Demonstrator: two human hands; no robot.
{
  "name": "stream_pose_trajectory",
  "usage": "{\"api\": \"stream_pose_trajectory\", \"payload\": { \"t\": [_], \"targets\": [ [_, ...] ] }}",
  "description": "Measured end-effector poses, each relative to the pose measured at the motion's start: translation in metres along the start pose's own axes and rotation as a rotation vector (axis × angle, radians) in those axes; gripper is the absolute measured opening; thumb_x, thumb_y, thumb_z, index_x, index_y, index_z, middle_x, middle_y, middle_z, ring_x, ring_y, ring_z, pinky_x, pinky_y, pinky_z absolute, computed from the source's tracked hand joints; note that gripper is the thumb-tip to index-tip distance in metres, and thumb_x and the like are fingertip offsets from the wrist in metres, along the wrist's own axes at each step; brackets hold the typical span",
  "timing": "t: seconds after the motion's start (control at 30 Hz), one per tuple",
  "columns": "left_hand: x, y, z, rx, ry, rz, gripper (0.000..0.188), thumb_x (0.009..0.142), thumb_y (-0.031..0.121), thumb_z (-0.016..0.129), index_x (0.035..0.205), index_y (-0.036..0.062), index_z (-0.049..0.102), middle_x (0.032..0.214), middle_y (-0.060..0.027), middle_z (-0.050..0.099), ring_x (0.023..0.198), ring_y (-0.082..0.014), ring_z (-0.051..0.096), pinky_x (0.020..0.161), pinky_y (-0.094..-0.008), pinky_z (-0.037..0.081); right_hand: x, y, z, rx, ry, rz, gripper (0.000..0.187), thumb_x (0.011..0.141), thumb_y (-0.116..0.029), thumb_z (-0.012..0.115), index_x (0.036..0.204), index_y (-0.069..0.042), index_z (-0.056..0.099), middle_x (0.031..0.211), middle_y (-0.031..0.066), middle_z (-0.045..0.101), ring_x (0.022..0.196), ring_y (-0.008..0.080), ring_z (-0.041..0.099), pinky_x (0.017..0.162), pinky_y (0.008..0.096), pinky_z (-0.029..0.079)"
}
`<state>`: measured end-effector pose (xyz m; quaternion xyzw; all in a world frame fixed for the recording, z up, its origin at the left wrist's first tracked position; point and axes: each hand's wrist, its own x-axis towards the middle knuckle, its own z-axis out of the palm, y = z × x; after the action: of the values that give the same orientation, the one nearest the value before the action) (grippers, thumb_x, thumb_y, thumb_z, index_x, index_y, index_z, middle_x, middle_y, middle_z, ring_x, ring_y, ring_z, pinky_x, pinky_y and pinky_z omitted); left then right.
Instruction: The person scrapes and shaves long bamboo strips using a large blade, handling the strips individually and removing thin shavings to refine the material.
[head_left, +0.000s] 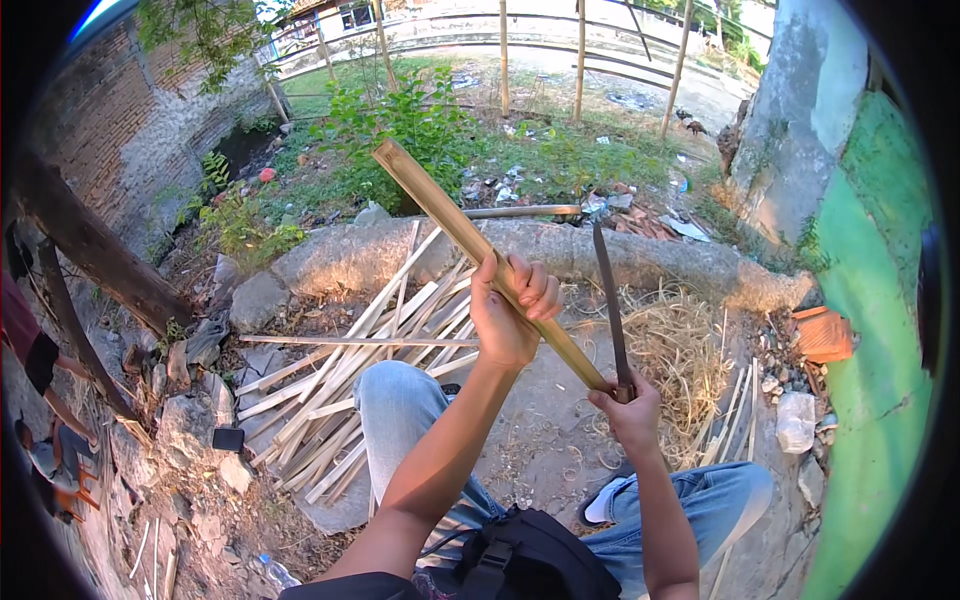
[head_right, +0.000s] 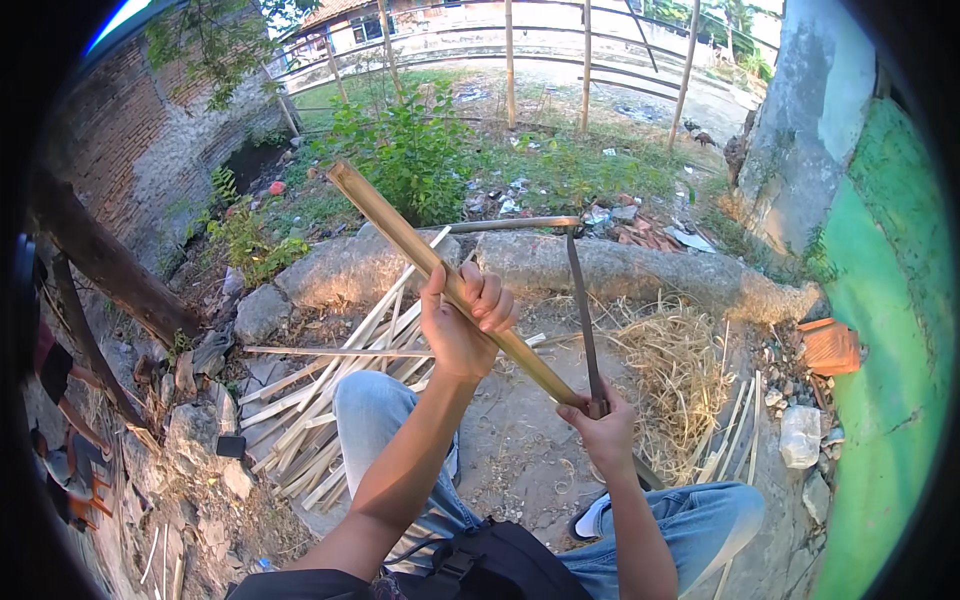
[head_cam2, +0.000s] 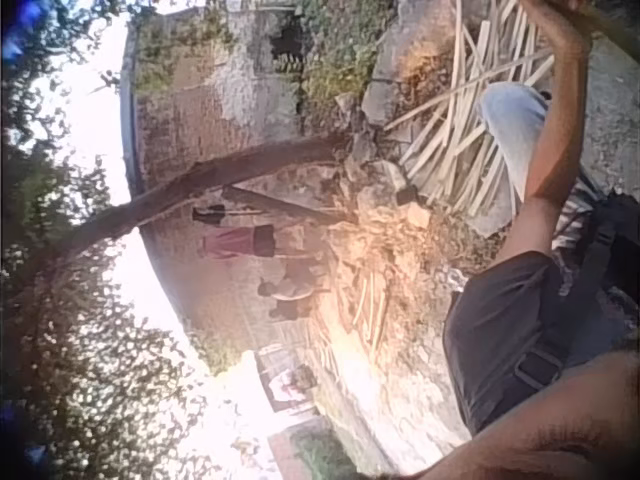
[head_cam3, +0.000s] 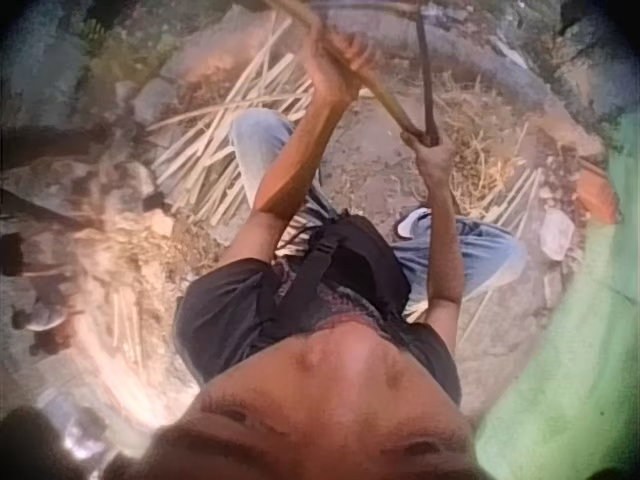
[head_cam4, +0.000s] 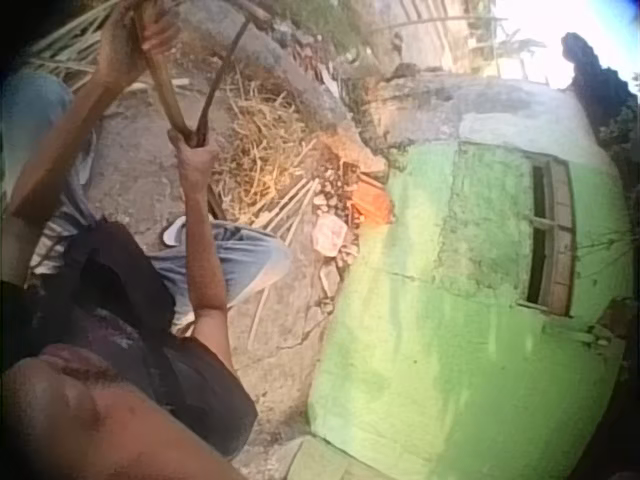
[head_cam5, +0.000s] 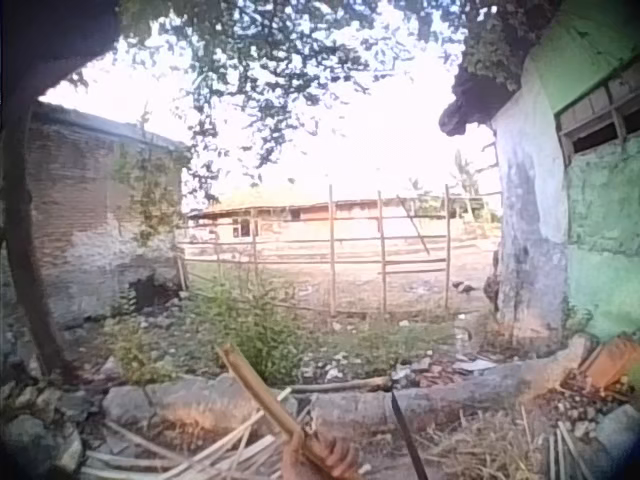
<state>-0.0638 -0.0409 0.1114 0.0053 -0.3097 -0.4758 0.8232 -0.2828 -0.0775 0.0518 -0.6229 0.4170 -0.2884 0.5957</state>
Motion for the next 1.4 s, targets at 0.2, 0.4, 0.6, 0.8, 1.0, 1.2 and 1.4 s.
{"api": "stream_pose_trajectory", "payload": {
  "t": [0.2, 0.4, 0.6, 0.8, 1.0, 1.2, 1.4],
  "targets": [
    [0.005, -0.012, 0.031, 0.453, 0.157, 0.009, 0.046, 0.094, 0.048, 0.039, 0.097, 0.0052, 0.054, 0.094, -0.0067, 0.056, 0.093, -0.0170, 0.053, 0.080, -0.0313, 0.040, 0.012, 0.008, -0.010, -0.043, 0.196, -0.216, 0.054, 0.070, -0.006, 0.081, 0.118, 0.003, 0.057, 0.074, -0.0009, 0.059, 0.063, 0.0052, 0.051, 0.059, 0.0199, 0.044],
    [-0.003, -0.021, 0.010, 1.221, -0.020, -0.469, 0.042, 0.096, 0.041, 0.047, 0.099, 0.0014, 0.061, 0.081, -0.0029, 0.061, 0.078, -0.0120, 0.058, 0.072, -0.0259, 0.044, 0.019, -0.043, -0.043, 0.341, 0.504, -0.264, 0.042, 0.075, -0.003, 0.077, 0.112, -0.001, 0.057, 0.071, -0.0009, 0.057, 0.046, 0.0037, 0.042, 0.038, 0.0221, 0.032],
    [-0.029, -0.074, 0.016, 1.441, -0.368, -0.891, 0.058, 0.096, 0.051, 0.042, 0.092, -0.0021, 0.064, 0.078, -0.0070, 0.063, 0.074, -0.0152, 0.059, 0.069, -0.0287, 0.048, 0.027, -0.067, -0.084, 0.689, 0.578, -0.445, 0.030, 0.089, -0.029, 0.066, 0.103, -0.004, 0.056, 0.085, 0.0079, 0.064, 0.042, 0.0074, 0.043, 0.036, 0.0234, 0.033],
    [-0.062, -0.126, -0.017, 1.516, -0.288, -0.941, 0.070, 0.094, 0.057, 0.040, 0.128, -0.0043, 0.043, 0.128, -0.0209, 0.051, 0.115, -0.0234, 0.055, 0.086, -0.0316, 0.048, 0.031, -0.064, -0.085, 0.994, 0.628, -0.345, 0.036, 0.091, -0.039, 0.059, 0.107, -0.006, 0.056, 0.103, 0.0082, 0.062, 0.060, 0.0080, 0.050, 0.051, 0.0227, 0.042],
    [-0.042, -0.116, -0.018, 0.465, 0.446, -0.357, 0.055, 0.094, 0.040, 0.053, 0.131, 0.0010, 0.038, 0.131, -0.0183, 0.051, 0.113, -0.0236, 0.058, 0.086, -0.0352, 0.050, 0.044, -0.030, -0.088, 1.031, 0.633, -0.095, 0.035, 0.094, -0.038, 0.055, 0.107, -0.005, 0.060, 0.065, -0.0014, 0.051, 0.054, 0.0075, 0.047, 0.048, 0.0191, 0.043],
    [-0.024, -0.081, 0.005, 0.761, 0.550, 0.042, 0.028, 0.094, 0.024, 0.058, 0.096, -0.0040, 0.063, 0.081, -0.0107, 0.067, 0.068, -0.0155, 0.066, 0.062, -0.0289, 0.057, 0.041, -0.020, -0.058, 0.994, 0.460, 0.116, 0.018, 0.086, -0.026, 0.068, 0.093, -0.012, 0.059, 0.067, -0.0022, 0.053, 0.053, 0.0078, 0.048, 0.047, 0.0190, 0.043],
    [-0.020, -0.056, 0.008, 0.878, 0.601, 0.154, 0.027, 0.092, 0.019, 0.061, 0.102, -0.0061, 0.058, 0.078, -0.0108, 0.064, 0.064, -0.0174, 0.066, 0.060, -0.0302, 0.059, 0.044, -0.010, -0.045, 0.964, 0.358, 0.173, 0.023, 0.084, -0.028, 0.072, 0.091, -0.012, 0.057, 0.074, 0.0003, 0.059, 0.055, 0.0082, 0.050, 0.048, 0.0215, 0.042]
  ]
}}
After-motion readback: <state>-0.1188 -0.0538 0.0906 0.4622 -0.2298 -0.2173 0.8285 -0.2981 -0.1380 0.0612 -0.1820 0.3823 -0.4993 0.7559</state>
